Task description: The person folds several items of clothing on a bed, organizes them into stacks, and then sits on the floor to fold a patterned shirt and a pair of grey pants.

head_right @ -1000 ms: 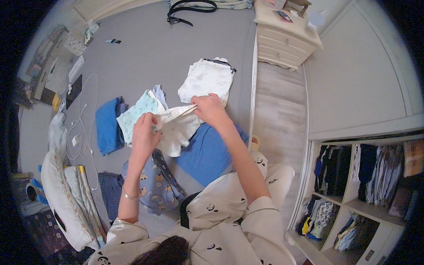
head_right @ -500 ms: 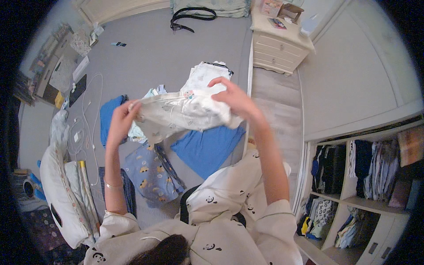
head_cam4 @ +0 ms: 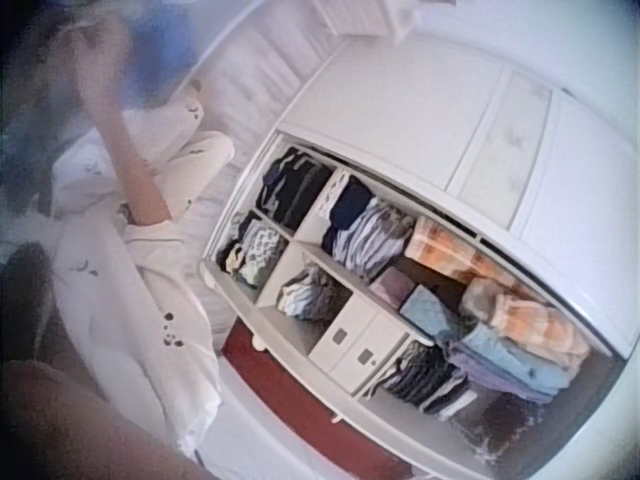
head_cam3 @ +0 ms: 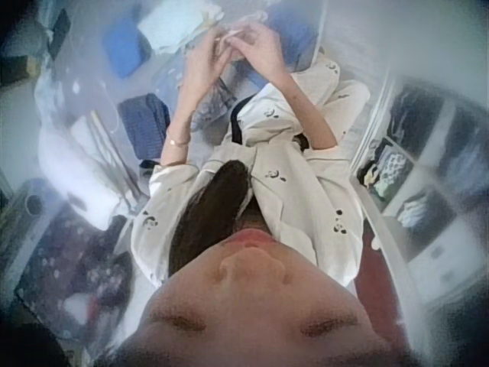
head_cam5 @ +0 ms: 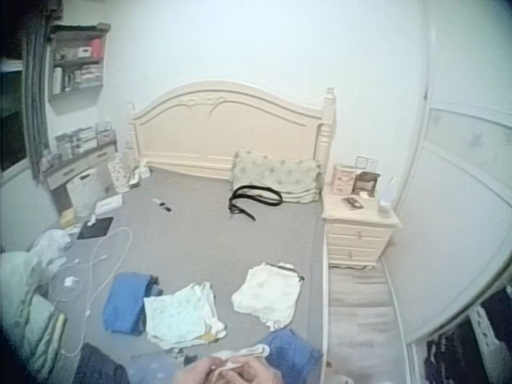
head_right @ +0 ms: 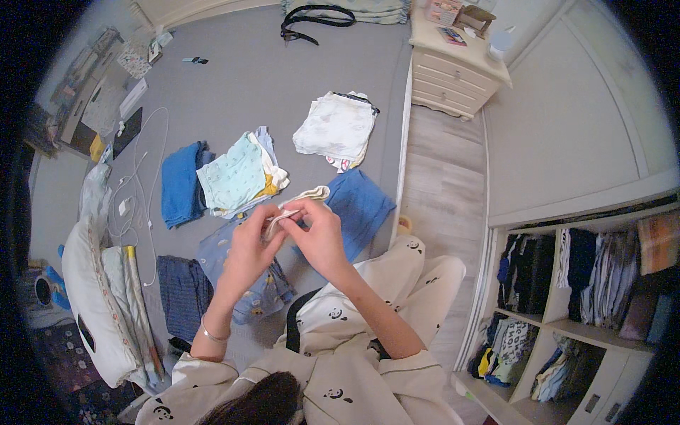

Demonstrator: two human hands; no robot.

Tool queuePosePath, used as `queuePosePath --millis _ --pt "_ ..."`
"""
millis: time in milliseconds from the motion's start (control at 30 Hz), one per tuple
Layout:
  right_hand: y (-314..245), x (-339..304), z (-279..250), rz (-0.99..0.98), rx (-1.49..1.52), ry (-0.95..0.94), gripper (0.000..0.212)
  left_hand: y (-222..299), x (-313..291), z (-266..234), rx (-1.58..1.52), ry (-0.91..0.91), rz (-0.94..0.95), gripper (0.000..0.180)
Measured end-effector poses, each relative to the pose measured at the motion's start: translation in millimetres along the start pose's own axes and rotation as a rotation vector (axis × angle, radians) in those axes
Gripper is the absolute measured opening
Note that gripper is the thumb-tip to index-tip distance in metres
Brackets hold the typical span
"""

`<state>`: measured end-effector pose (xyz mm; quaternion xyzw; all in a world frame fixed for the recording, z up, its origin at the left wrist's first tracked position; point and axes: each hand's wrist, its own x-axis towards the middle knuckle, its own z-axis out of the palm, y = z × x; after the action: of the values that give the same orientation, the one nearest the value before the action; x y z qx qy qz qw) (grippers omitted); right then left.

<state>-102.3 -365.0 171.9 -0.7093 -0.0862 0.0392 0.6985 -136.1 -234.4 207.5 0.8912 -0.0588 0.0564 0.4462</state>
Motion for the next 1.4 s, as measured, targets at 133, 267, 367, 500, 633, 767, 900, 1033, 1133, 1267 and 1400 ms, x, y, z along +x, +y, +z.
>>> queuePosePath --millis 133,267,367,500,633,767,900,1033,1133,1267,1400 --pt "-9.5 3.4 -19.8 -0.087 -0.286 -0.210 0.016 -0.8 6.8 -21.3 -0.203 -0.270 -0.186 0.027" --pt "-2.1 -3.5 -25.8 -0.198 -0.412 -0.392 0.015 -10.1 7.1 -20.5 -0.148 -0.349 -0.142 0.024" --pt "-11.8 -4.7 -26.9 -0.245 -0.623 -0.494 0.015 -11.7 4.7 -20.1 -0.021 -0.362 -0.008 0.020" --pt "1.8 -4.2 -38.1 -0.485 -0.672 -0.506 0.019 -4.7 5.3 -28.5 -0.036 -0.474 -0.086 0.023" --pt "13.1 8.8 -63.2 -0.486 -0.870 -0.471 0.020 -1.4 4.7 -44.4 0.023 -0.377 -0.177 0.026" --pt "-1.4 22.0 -69.1 -0.278 -0.492 -0.546 0.023 -8.0 7.7 -51.2 0.182 -0.532 -0.173 0.028" --pt "-19.6 32.6 -65.9 -0.066 -0.394 -0.499 0.022 -8.5 8.1 -49.9 0.148 -0.489 0.022 0.019" --pt "-17.1 46.8 -57.3 -0.018 0.064 -0.571 0.037 3.1 11.2 -48.2 0.017 -0.512 0.140 0.033" --pt "-28.5 59.6 -53.2 0.025 0.178 -0.770 0.046 16.2 21.1 -58.8 -0.046 -0.836 0.157 0.049" --pt "-31.2 76.2 -47.7 0.145 0.312 -1.014 0.043 28.5 24.5 -72.1 -0.149 -0.860 0.162 0.050" --pt "41.5 87.2 -40.5 0.238 1.099 -0.833 0.042 47.9 34.7 -81.5 -0.191 -0.858 0.284 0.040"
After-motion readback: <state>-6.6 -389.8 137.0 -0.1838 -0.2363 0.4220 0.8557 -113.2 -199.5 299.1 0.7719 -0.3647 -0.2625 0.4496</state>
